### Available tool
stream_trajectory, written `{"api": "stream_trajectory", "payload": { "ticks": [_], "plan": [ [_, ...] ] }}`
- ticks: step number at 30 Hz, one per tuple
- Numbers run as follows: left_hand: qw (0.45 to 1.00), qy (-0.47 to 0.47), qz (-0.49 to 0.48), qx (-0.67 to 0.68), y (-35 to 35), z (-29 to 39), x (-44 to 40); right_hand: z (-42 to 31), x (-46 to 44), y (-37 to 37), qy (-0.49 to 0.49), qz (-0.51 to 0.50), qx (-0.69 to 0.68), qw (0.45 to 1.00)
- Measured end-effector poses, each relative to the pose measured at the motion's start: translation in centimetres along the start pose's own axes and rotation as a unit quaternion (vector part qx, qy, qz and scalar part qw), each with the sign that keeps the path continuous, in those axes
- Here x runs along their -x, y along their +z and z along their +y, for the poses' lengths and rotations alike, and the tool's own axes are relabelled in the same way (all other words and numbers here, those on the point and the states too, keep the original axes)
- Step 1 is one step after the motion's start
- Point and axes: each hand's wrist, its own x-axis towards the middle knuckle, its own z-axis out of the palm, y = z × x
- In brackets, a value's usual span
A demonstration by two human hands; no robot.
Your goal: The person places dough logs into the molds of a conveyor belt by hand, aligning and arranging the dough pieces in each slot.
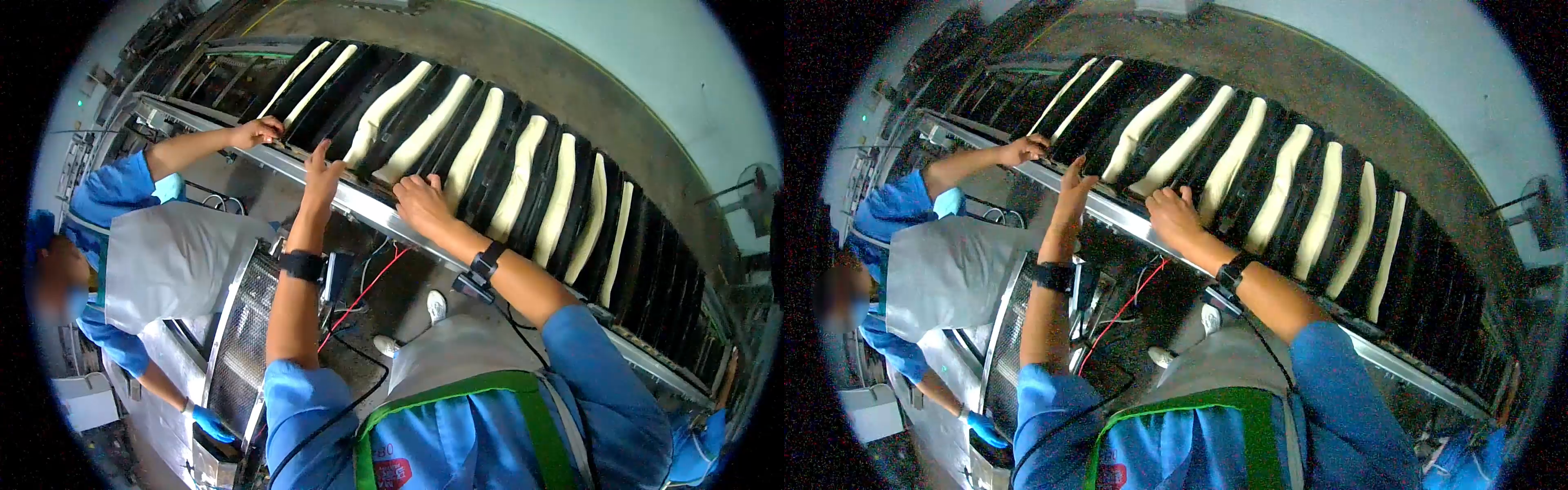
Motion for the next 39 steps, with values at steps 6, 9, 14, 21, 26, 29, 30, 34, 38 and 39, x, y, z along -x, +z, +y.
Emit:
{"api": "stream_trajectory", "payload": {
  "ticks": [6,9,14,21,26,29,30,34,38,39],
  "plan": [
    [0.995,0.03,-0.026,-0.093,-3.7,-1.5,5.0,0.4,-0.4,0.8,0.016,0.037,-0.021,0.999],
    [0.998,-0.029,-0.057,-0.02,-5.3,-2.7,8.5,0.8,-0.7,1.4,0.0,0.066,-0.019,0.998],
    [0.984,-0.139,-0.042,0.1,-7.3,-4.1,16.5,0.9,-0.9,1.5,-0.009,0.056,0.006,0.998],
    [0.967,-0.225,0.065,0.102,-10.7,-5.7,27.2,0.2,-0.8,1.6,0.007,0.101,0.019,0.995],
    [0.96,-0.219,0.081,0.157,-12.9,-2.4,31.1,-0.4,-0.7,2.8,0.025,0.093,0.037,0.995],
    [0.995,-0.072,0.042,-0.056,-15.2,-6.3,33.1,-0.5,1.3,2.1,0.027,0.08,-0.011,0.996],
    [0.975,-0.177,0.08,0.112,-15.0,-4.8,33.2,-0.3,2.5,2.0,0.036,0.071,-0.023,0.997],
    [0.963,-0.221,0.062,0.138,-15.8,-5.3,33.2,0.9,9.1,-3.4,0.099,-0.024,-0.046,0.994],
    [0.959,-0.223,0.01,0.176,-15.7,-5.2,31.8,5.3,17.7,-6.9,0.209,0.028,0.04,0.977],
    [0.961,-0.211,0.0,0.176,-15.3,-5.6,31.5,6.6,20.3,-7.9,0.255,0.048,0.058,0.964]
  ]
}}
